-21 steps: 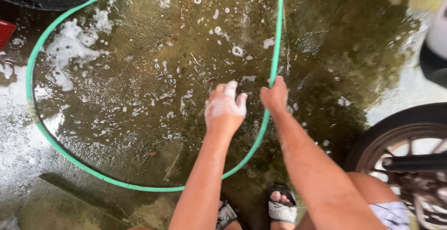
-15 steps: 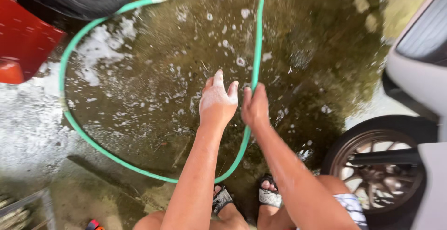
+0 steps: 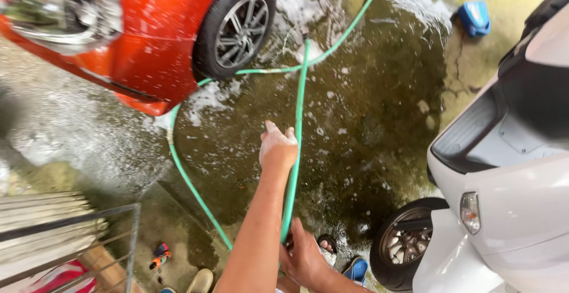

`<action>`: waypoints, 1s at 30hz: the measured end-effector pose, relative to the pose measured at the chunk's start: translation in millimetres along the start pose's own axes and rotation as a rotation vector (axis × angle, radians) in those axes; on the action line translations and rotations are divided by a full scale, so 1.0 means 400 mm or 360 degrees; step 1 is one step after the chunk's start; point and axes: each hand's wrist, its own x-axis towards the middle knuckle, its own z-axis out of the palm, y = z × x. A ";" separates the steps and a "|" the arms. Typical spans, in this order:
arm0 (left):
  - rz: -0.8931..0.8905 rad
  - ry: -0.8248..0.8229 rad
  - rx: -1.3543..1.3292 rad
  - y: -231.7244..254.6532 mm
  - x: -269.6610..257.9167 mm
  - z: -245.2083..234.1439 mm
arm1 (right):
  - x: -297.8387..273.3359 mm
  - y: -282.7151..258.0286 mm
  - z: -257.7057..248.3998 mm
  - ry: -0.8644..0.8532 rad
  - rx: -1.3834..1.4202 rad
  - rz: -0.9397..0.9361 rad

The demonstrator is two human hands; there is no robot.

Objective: The person washes an orange car by spraying water from a hose and scrubbing the hood, fender, and headlight with a sponge.

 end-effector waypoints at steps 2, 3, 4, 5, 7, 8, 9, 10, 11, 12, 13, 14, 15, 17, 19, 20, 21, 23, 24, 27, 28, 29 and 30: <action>-0.0153 -0.0220 -0.0380 0.030 -0.063 -0.065 | -0.027 -0.028 -0.001 -0.0142 -0.0006 0.0035; -0.0293 -0.0471 -0.0747 0.045 -0.091 -0.088 | -0.032 -0.043 -0.001 -0.0187 -0.0162 0.0049; -0.0288 -0.0451 -0.0760 0.052 -0.119 -0.102 | -0.038 -0.060 -0.007 -0.0231 -0.0318 0.0066; -0.0236 -0.0407 -0.0773 0.050 -0.143 -0.109 | -0.040 -0.081 -0.018 -0.0240 -0.0326 0.0046; -0.0028 -0.0238 -0.0688 0.038 -0.168 -0.112 | -0.014 -0.139 -0.051 -0.0530 -0.0460 -0.0001; 0.0100 -0.0116 -0.0613 0.017 -0.189 -0.105 | -0.007 -0.167 -0.089 -0.0460 -0.0183 -0.0096; 0.0193 -0.0042 -0.0574 -0.001 -0.214 -0.095 | 0.022 -0.198 -0.136 -0.0389 0.0095 -0.0188; 0.0318 0.0078 -0.0530 -0.015 -0.229 -0.097 | 0.073 -0.235 -0.180 -0.0138 0.0651 -0.0102; 0.0334 0.0086 -0.0565 -0.027 -0.249 -0.099 | 0.141 -0.275 -0.237 0.0017 0.0806 0.0157; -0.0113 -0.0381 -0.0774 -0.040 -0.288 -0.091 | 0.224 -0.314 -0.280 0.0237 0.1168 0.0511; -0.0153 -0.0450 -0.0899 -0.051 -0.315 -0.086 | 0.284 -0.344 -0.331 0.0213 0.1213 0.0431; -0.0200 -0.0523 -0.1027 -0.066 -0.345 -0.077 | 0.338 -0.367 -0.367 0.0277 0.1203 0.0354; -0.0207 -0.0517 -0.1027 -0.079 -0.371 -0.062 | 0.384 -0.382 -0.388 0.0341 0.1193 0.0277; -0.0173 -0.0960 -0.1879 -0.105 -0.400 -0.040 | 0.450 -0.397 -0.412 0.0435 0.0917 0.0106; -0.0045 -0.1119 -0.1874 -0.132 -0.412 -0.041 | 0.478 -0.392 -0.406 0.0517 0.0936 0.0216; 0.0089 -0.1272 -0.1877 -0.140 -0.419 -0.050 | 0.481 -0.395 -0.405 0.0591 0.0943 0.0321; 0.0092 -0.1277 -0.1875 -0.138 -0.415 -0.062 | 0.473 -0.400 -0.406 0.0596 0.0944 0.0318; 0.0107 -0.1416 -0.1120 -0.113 -0.377 -0.092 | 0.431 -0.425 -0.406 0.0480 0.0826 0.0131; 0.0497 -0.1158 -0.1089 -0.096 -0.333 -0.123 | 0.402 -0.448 -0.397 0.0485 0.0828 0.0127; 0.0175 -0.0611 -0.1373 0.004 -0.165 -0.237 | 0.264 -0.523 -0.355 0.0362 0.0191 0.0266; -0.0092 -0.0420 -0.1615 0.044 -0.098 -0.288 | 0.207 -0.544 -0.346 0.0316 0.0009 0.0321; -0.0259 -0.0264 -0.1690 0.085 -0.033 -0.334 | 0.145 -0.558 -0.339 0.0304 -0.0141 0.0156; -0.0154 -0.0251 -0.1913 0.116 0.027 -0.372 | 0.085 -0.567 -0.334 0.0286 -0.0293 -0.0005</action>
